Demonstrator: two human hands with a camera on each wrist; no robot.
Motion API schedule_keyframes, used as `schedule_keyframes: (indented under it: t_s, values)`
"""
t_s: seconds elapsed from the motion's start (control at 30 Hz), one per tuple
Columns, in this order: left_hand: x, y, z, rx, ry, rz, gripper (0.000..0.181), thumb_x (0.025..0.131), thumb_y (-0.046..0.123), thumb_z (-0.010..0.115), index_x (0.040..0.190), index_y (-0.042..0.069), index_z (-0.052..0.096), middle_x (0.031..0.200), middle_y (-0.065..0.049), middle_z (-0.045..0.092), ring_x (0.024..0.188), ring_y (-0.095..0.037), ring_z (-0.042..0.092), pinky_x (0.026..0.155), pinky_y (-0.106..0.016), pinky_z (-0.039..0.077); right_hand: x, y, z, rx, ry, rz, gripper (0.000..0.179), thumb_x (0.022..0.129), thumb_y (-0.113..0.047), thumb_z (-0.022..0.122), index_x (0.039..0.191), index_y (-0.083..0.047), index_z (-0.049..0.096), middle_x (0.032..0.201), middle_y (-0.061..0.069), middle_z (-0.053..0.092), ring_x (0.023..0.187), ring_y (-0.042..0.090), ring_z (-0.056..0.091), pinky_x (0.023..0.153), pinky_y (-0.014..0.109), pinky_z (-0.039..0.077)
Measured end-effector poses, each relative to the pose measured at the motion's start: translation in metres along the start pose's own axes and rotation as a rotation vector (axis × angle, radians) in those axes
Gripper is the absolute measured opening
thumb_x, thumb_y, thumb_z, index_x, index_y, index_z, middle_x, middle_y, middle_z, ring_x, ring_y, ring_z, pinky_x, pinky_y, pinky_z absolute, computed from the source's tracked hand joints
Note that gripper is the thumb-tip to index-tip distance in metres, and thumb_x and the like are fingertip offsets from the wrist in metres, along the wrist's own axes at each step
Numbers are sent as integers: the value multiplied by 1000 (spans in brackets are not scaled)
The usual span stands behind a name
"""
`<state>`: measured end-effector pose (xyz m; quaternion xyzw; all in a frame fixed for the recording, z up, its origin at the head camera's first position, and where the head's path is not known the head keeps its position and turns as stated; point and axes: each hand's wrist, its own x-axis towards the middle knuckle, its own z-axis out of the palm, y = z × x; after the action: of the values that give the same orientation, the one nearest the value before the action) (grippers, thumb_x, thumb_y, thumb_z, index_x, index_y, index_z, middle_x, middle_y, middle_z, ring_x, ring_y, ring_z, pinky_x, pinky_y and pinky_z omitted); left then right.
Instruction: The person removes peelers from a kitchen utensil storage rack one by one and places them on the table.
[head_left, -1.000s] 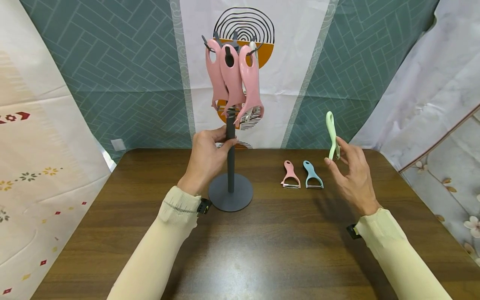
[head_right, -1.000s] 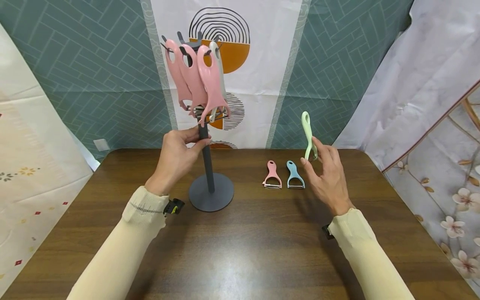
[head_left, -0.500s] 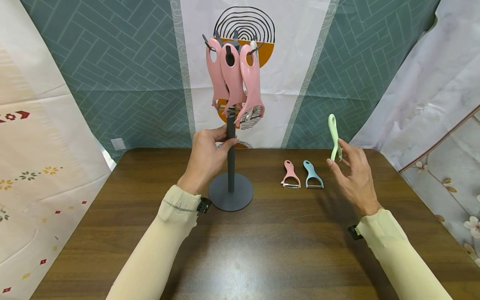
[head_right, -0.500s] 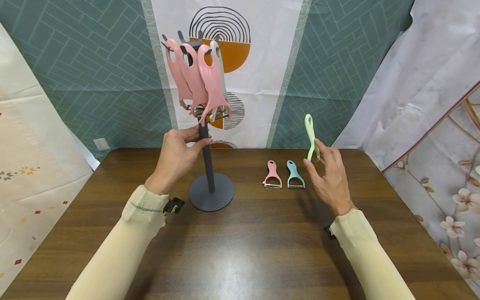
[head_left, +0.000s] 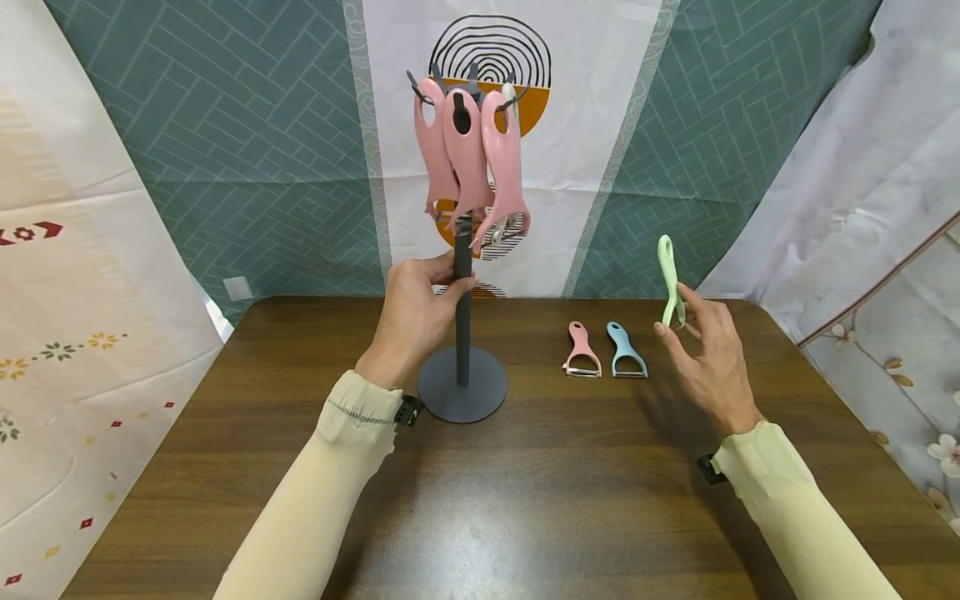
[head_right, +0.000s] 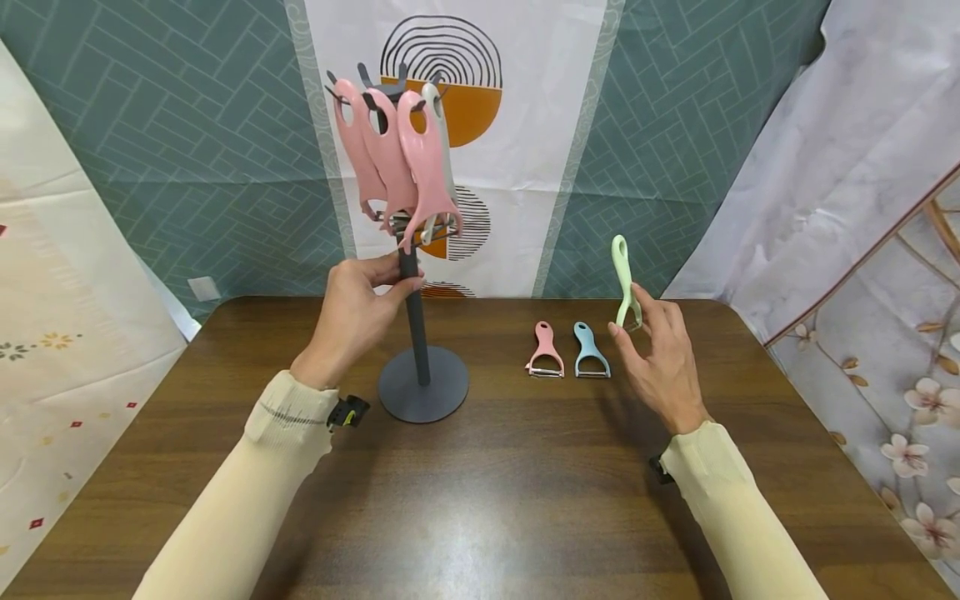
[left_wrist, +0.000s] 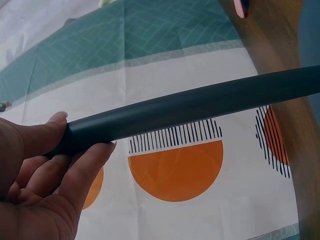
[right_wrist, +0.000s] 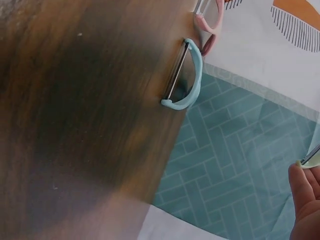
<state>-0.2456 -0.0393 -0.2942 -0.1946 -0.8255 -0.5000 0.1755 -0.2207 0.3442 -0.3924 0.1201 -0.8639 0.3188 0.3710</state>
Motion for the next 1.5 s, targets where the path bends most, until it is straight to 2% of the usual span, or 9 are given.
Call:
schedule_keyframes:
  t_s: [0.47,0.73,0.9,1.17,1.5]
  values:
    - [0,1,-1,-2,-6,-11,23,94,16,75,115,8,78,108,-7,79,101,-16,76,81,-36,58,-4,3,0,13,-19,40,66,93,-8,73,153,-19,47,119,22,55,106,-1,51,97,0,39]
    - [0,1,0,3,-4,1,22,94,16,75,114,8,78,107,-7,79,101,-17,76,81,-36,58,-4,6,0,7,-32,53,67,94,-9,73,154,-19,46,120,22,54,107,4,52,97,0,39]
    - [0,0,0,-1,-6,-2,22,94,16,75,114,8,78,107,-8,79,101,-17,76,81,-37,58,-5,6,1,-4,-47,73,66,95,-12,72,155,-19,45,121,21,54,106,1,51,97,-1,38]
    - [1,0,0,1,-3,-4,21,94,16,75,113,8,78,107,-8,79,100,-17,76,80,-36,58,-6,7,2,-5,-51,96,66,95,-14,72,155,-20,45,121,21,53,106,18,55,97,-1,38]
    - [1,0,0,-8,-5,-1,20,94,16,76,111,7,78,104,-9,80,99,-17,76,80,-35,57,-8,11,1,-18,-57,81,66,95,-13,72,155,-17,46,120,23,53,106,19,54,96,-2,38]
